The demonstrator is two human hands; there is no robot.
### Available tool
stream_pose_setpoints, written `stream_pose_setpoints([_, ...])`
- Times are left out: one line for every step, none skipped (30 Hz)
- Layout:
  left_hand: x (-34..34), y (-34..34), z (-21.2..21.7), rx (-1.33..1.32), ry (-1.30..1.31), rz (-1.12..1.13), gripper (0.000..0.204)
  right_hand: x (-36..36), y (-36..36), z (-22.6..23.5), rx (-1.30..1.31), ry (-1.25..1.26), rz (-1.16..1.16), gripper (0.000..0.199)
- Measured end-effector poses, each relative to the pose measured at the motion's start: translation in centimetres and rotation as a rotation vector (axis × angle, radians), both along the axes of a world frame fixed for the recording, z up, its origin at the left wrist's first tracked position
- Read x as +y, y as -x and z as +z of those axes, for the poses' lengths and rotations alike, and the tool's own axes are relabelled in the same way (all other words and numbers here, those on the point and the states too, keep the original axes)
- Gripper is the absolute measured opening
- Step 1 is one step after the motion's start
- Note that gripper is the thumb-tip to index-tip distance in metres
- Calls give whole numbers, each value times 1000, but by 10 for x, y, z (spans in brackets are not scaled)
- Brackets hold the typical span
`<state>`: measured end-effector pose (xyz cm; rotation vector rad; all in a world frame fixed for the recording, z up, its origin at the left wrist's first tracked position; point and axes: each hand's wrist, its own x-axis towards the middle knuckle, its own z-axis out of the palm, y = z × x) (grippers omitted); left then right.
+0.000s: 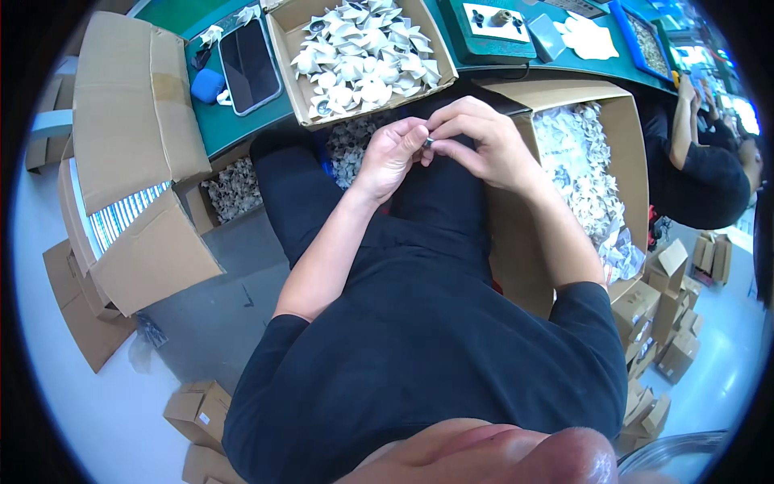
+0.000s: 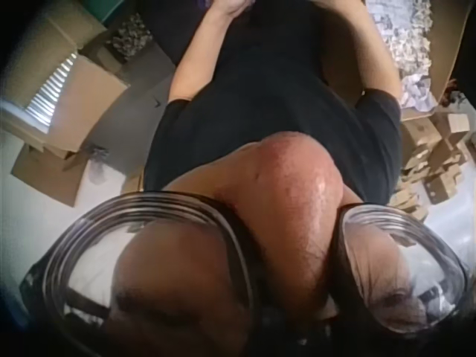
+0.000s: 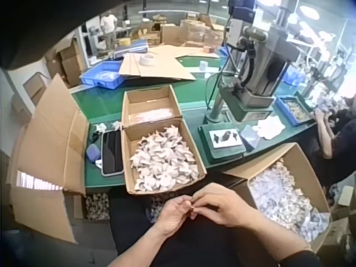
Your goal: The person retrieves components from boxes, presses parts using a benchtop machine, and fits them onto metal cylinders taken from a cardboard box.
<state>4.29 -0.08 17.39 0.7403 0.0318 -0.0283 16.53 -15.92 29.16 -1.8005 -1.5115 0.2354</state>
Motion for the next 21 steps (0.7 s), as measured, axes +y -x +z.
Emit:
stream_pose_setpoints([1,-1,0,-5,-14,10,35,-1,-2,-1,12,3,-24,18])
stream_pose_setpoints([3,0,4,-4,-17,7,35,-4,-7,0,13,0,-26,18])
stream_pose_setpoints([9,4,9,63,-121,32,38,-6,-17,1,57,-45,-107,17])
stream_pose_setpoints([16,10,15,131,-225,59,41,-7,-28,2,101,-90,-186,17])
stream_pose_setpoints([22,15,19,194,-327,79,43,-12,-43,3,142,-133,-272,16])
stream_pose_setpoints([27,25,8,220,-562,178,42,-18,-63,-1,110,-164,-405,17])
stream_pose_setpoints([36,39,-9,242,-797,271,40,-22,-84,-4,79,-196,-545,19])
stream_pose_setpoints([52,54,-23,287,-1098,376,38,-20,-105,-6,-51,-234,-594,18])
stream_pose_setpoints([70,69,-36,323,-1399,479,35,-20,-122,-5,-183,-270,-647,17])
stream_pose_setpoints([86,86,-47,421,-1575,543,33,-19,-131,-4,-188,-269,-668,17])
stream_pose_setpoints([101,103,-57,518,-1746,612,32,-14,-136,-2,-148,-258,-663,18])
stream_pose_setpoints([112,120,-68,543,-1787,697,31,-7,-140,0,-108,-245,-663,19])
stream_pose_setpoints([122,133,-80,561,-1822,780,31,0,-142,1,-69,-232,-669,21])
stream_pose_setpoints([131,148,-103,644,-1687,847,36,7,-144,1,-29,-217,-670,23])
stream_pose_setpoints([141,156,-127,724,-1546,905,40,10,-147,0,11,-202,-673,24])
stream_pose_setpoints([154,157,-143,759,-1487,906,46,7,-149,0,50,-184,-680,26])
stream_pose_setpoints([170,157,-156,801,-1431,913,51,6,-153,-4,45,-177,-704,26])
stream_pose_setpoints([191,153,-169,782,-1431,888,51,2,-156,-8,116,-209,-655,26])
stream_pose_setpoints([215,148,-183,923,-1343,861,56,3,-159,-12,185,-245,-596,25])
stream_pose_setpoints([242,143,-197,1060,-1257,832,61,2,-161,-14,256,-285,-535,24])
stream_pose_setpoints([261,153,-221,1056,-1265,833,61,4,-159,-12,258,-293,-539,24])
